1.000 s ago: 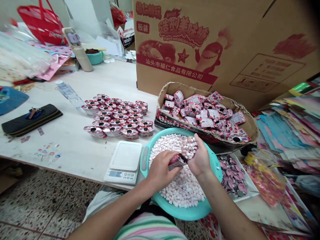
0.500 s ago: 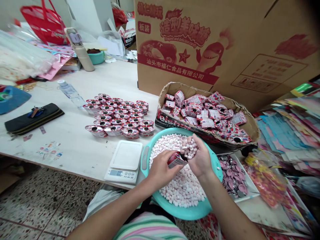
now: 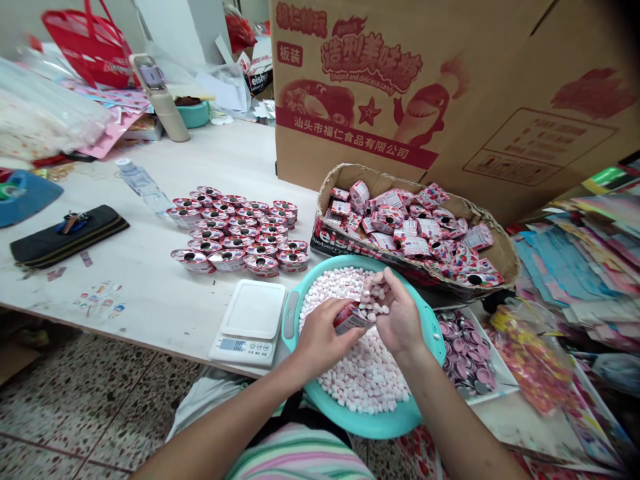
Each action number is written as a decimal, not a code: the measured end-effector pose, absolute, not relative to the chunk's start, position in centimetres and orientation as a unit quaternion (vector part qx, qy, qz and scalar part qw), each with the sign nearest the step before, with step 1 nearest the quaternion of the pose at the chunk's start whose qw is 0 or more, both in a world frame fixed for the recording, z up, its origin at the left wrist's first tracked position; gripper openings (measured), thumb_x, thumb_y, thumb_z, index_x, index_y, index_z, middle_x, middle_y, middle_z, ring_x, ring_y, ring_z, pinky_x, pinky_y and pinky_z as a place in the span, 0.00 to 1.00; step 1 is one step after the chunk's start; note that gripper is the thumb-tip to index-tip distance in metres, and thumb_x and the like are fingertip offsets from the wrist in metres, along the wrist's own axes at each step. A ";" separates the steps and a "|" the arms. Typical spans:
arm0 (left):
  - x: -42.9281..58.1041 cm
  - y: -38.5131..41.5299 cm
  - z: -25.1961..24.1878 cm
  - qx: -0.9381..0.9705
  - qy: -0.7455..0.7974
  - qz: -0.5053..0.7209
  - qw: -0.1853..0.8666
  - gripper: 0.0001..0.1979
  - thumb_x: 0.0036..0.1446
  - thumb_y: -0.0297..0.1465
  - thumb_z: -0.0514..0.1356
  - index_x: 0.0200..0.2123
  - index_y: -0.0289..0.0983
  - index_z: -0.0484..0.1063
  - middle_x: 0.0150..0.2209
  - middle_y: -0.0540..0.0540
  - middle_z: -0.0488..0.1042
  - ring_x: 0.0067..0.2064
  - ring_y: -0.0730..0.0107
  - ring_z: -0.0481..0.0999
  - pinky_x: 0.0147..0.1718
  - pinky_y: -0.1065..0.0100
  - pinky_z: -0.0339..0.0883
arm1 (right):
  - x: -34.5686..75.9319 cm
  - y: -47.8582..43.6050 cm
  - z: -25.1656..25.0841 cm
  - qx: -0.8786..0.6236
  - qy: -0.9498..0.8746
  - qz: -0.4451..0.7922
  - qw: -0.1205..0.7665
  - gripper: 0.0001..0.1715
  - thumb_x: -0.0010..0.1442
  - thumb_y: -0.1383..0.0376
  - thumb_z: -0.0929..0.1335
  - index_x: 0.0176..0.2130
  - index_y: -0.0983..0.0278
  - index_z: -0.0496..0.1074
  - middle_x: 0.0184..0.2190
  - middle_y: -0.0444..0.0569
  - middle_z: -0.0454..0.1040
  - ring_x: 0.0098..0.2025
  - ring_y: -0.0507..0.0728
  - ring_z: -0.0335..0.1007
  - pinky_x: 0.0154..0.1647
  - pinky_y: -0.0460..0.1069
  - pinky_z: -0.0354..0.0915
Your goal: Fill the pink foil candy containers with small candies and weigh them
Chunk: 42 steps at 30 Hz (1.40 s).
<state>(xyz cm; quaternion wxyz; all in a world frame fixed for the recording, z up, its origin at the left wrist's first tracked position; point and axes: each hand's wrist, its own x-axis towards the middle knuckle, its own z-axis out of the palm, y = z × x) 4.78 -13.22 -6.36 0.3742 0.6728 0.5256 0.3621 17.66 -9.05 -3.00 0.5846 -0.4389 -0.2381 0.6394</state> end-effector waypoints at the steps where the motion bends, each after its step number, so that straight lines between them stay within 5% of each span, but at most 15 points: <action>1: 4.8 -13.2 -6.4 0.673 0.527 0.361 0.373 0.19 0.51 0.35 0.64 0.48 0.39 0.71 0.41 0.46 0.74 0.42 0.63 0.71 0.41 0.64 0.63 | 17.7 -9.1 -2.9 -0.441 -0.238 0.643 0.580 0.19 0.49 0.51 0.72 0.24 0.63 0.68 0.22 0.41 0.69 0.22 0.49 0.62 0.23 0.45 0.60; 11: 4.8 -13.0 -6.1 0.682 0.510 0.384 0.357 0.19 0.50 0.31 0.65 0.48 0.40 0.71 0.43 0.46 0.75 0.45 0.63 0.72 0.44 0.64 0.64 | 17.7 -9.3 -2.3 -0.440 -0.275 0.632 0.575 0.16 0.52 0.53 0.71 0.26 0.62 0.68 0.23 0.41 0.69 0.21 0.49 0.61 0.18 0.45 0.53; 36: 5.9 -13.2 -6.3 0.598 0.492 0.445 0.449 0.20 0.48 0.30 0.67 0.47 0.40 0.72 0.43 0.47 0.75 0.42 0.66 0.73 0.41 0.67 0.66 | 18.1 -10.8 -1.3 -0.408 -0.395 0.589 0.576 0.19 0.61 0.56 0.64 0.22 0.61 0.65 0.27 0.44 0.71 0.29 0.52 0.64 0.33 0.48 0.60; 42: 6.0 -13.1 -6.5 0.572 0.467 0.456 0.498 0.20 0.47 0.27 0.67 0.45 0.39 0.71 0.44 0.47 0.75 0.46 0.65 0.74 0.47 0.65 0.66 | 17.7 -11.1 -0.8 -0.405 -0.386 0.586 0.586 0.20 0.60 0.53 0.65 0.22 0.61 0.65 0.27 0.45 0.70 0.31 0.53 0.65 0.34 0.48 0.61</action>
